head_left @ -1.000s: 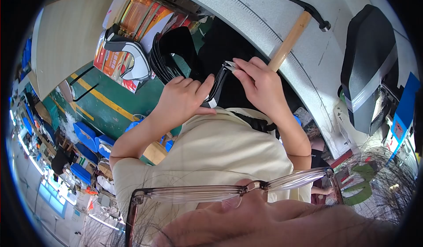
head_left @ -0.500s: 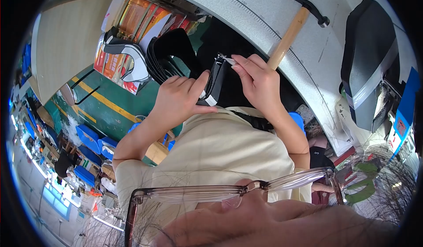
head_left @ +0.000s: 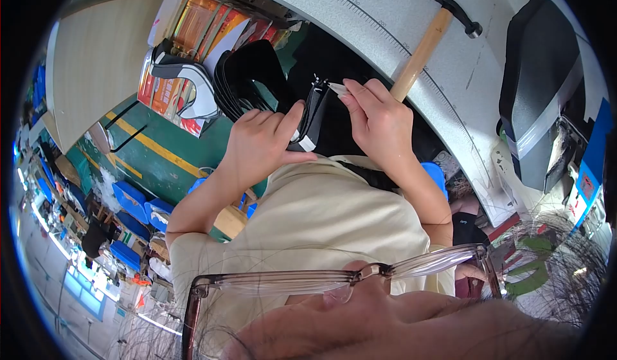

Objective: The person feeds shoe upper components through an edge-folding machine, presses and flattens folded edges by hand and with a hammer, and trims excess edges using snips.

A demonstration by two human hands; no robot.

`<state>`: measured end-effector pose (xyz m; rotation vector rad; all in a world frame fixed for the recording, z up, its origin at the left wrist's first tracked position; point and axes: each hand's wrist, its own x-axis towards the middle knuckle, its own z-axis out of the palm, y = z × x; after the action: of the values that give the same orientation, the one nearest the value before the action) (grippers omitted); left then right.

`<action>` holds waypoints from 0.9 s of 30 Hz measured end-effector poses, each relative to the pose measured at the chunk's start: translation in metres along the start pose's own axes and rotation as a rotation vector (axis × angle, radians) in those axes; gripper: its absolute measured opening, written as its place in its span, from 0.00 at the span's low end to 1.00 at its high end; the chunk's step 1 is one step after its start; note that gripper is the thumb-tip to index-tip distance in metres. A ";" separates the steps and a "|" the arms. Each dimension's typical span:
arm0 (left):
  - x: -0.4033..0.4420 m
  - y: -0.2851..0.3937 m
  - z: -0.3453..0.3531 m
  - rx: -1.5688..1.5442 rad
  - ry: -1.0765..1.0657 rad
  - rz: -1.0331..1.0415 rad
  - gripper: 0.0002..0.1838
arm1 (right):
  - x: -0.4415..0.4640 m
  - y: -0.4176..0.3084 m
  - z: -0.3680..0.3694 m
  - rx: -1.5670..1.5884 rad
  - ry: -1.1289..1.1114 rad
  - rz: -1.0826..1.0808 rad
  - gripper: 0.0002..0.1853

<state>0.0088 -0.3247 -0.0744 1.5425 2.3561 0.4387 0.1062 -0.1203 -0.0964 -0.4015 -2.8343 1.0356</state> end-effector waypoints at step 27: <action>0.001 0.000 0.005 -0.045 0.039 -0.015 0.48 | -0.002 -0.011 0.002 -0.161 0.044 -0.123 0.16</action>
<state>0.0102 -0.3231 -0.0792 1.5091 2.3684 0.5187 0.1049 -0.1302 -0.0913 -0.2552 -2.8711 0.7701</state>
